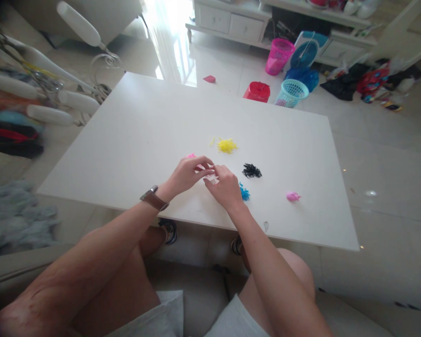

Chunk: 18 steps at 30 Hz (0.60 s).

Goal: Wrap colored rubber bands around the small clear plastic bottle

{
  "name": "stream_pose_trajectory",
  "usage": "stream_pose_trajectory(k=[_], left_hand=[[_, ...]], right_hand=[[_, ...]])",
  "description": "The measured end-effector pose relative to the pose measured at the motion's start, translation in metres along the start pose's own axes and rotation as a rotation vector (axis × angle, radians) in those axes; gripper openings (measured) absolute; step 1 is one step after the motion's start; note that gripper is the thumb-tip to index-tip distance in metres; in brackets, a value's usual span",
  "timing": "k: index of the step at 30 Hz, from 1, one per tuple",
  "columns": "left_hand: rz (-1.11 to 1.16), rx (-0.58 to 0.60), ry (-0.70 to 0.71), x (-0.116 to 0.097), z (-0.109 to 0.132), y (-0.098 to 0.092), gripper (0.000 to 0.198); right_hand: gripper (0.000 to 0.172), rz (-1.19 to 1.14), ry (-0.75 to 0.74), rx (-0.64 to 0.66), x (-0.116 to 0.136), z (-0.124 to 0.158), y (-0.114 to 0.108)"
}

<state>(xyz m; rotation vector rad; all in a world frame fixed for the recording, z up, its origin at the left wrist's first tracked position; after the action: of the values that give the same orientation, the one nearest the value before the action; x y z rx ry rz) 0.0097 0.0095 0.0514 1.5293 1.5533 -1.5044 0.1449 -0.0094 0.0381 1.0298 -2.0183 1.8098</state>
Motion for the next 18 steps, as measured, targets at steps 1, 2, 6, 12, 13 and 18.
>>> stream_pose_trajectory(k=[1,2,6,12,13,18], left_hand=[[-0.004,-0.003,0.010,-0.0012,0.0004,0.0003,0.007],[-0.012,-0.010,0.017,-0.0024,0.0009,0.0000,0.008],[-0.033,-0.037,0.045,-0.0060,0.0023,-0.0036,0.025],[0.018,-0.019,0.090,-0.0091,0.0019,-0.0051,0.033],[0.040,-0.024,0.084,-0.0093,0.0020,-0.0048,0.031],[0.082,-0.043,0.040,-0.0104,0.0005,-0.0037,0.019]], right_hand=[[0.014,-0.003,0.000,-0.002,0.0001,-0.0001,-0.0005],[0.014,-0.008,0.001,-0.007,0.0001,-0.0001,-0.0011],[0.021,-0.044,0.004,-0.026,-0.0009,0.0000,-0.0028],[0.024,-0.053,0.010,-0.032,-0.0035,0.0002,-0.0012],[0.023,-0.050,0.008,-0.029,-0.0035,0.0001,-0.0009],[0.022,-0.043,0.009,-0.025,-0.0023,0.0003,-0.0012]])
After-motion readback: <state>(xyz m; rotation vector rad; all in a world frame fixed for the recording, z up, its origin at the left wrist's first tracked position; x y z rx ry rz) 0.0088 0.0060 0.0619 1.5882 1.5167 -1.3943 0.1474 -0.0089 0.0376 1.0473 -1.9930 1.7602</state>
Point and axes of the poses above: each hand's wrist, its own z-axis away from the middle knuckle, its own y-axis out of the palm, x = y × z, the point moved 6 cm from there along -z, towards the middle knuckle, and after that the axes turned 5 degrees about z, right-handed, at the moved point
